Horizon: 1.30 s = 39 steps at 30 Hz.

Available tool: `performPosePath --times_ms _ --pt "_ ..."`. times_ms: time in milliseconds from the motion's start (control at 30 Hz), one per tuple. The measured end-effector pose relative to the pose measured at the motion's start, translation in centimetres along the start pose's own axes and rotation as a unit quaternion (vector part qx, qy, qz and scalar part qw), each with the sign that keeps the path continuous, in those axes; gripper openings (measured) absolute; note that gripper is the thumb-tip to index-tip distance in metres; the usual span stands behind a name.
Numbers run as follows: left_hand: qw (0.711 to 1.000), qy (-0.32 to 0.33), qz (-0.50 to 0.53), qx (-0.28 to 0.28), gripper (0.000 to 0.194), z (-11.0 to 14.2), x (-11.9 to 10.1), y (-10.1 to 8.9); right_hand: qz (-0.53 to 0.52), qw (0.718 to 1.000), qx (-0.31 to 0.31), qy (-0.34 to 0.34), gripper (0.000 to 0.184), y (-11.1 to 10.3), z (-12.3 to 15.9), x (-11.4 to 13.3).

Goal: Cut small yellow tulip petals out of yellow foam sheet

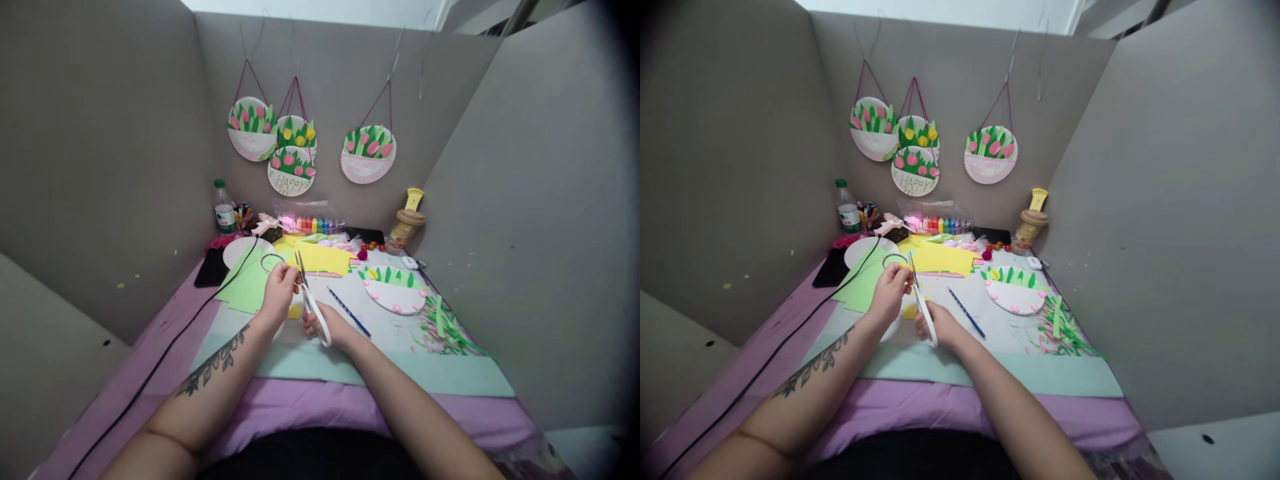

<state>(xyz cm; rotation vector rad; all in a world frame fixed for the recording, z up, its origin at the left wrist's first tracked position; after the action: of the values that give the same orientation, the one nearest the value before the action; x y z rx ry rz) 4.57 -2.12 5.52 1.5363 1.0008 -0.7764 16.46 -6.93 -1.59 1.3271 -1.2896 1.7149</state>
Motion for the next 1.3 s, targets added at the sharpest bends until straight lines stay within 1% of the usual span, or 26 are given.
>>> performPosePath --times_ms 267,633,867,1300 --pt "1.000 0.009 0.001 -0.010 0.016 0.0 0.5 -0.2 0.002 1.000 0.000 0.008 0.045 0.1 -0.1 -0.3" --pt "0.999 0.014 -0.018 -0.031 0.018 0.3 0.5 -0.2 0.020 1.000 -0.003 0.007 0.045 -0.1 0.0 0.1" --pt "0.998 0.016 -0.034 -0.042 0.017 0.3 0.3 -0.4 0.025 1.000 -0.005 0.008 0.050 0.0 0.1 0.7" --pt "0.999 0.021 -0.020 -0.040 0.019 0.4 0.5 -0.4 0.041 0.999 -0.008 -0.003 0.056 0.1 0.2 1.3"
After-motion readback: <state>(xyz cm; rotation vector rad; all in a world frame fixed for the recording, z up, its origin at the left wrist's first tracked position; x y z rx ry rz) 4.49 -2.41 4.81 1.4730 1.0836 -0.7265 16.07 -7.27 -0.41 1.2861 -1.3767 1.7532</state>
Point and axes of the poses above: each hand's wrist, its own z-axis away from the middle knuckle, its own y-axis out of the palm, x = y × z, the point moved 6 cm from there along -z, towards the middle knuckle, and after that the axes turned 13 degrees about z, right-handed, at the moved point
